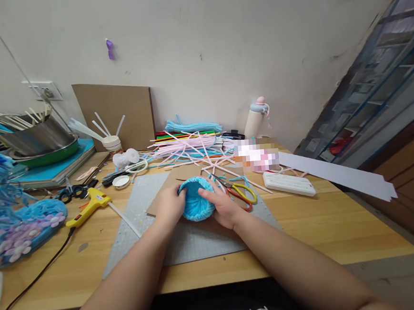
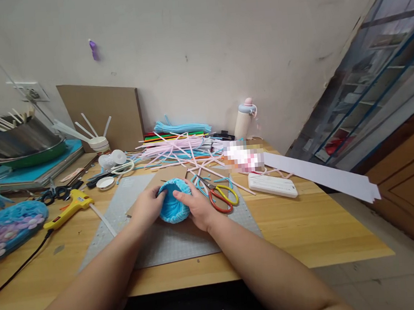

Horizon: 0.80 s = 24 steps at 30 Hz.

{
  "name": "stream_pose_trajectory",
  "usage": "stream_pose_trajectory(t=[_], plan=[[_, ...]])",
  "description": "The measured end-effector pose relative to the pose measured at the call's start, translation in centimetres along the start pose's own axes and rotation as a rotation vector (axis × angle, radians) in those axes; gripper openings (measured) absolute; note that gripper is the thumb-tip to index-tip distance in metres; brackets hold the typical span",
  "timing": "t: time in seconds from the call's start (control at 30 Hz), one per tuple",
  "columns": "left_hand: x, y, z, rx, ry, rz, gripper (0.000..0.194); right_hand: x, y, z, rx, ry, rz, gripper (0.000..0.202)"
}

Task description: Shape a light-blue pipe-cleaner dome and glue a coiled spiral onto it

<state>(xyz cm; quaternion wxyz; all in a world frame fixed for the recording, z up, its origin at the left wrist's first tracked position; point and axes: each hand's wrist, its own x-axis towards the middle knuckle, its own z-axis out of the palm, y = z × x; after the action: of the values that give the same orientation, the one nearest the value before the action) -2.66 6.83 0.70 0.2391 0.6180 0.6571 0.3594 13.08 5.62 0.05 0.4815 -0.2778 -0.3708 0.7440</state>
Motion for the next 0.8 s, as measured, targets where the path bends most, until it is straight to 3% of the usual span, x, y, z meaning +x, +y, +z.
stream_pose_trajectory(t=[0.13,0.43,0.67,0.8], plan=[[-0.2,-0.1,0.2,0.035,0.03,0.02,0.023,-0.5,0.3,0.5,-0.044,0.043,-0.027,0.05],[-0.1,-0.1,0.1,0.169,0.069,-0.035,0.019,-0.8,0.2,0.6,-0.014,-0.027,0.0,0.047],[-0.4,0.5,-0.1,0.268,-0.024,-0.02,0.032,-1.1,0.3,0.9,-0.002,-0.074,-0.071,0.062],[-0.6,0.9,-0.3,0.324,-0.053,0.007,0.032,-0.6,-0.2,0.4,0.025,-0.043,-0.081,0.049]])
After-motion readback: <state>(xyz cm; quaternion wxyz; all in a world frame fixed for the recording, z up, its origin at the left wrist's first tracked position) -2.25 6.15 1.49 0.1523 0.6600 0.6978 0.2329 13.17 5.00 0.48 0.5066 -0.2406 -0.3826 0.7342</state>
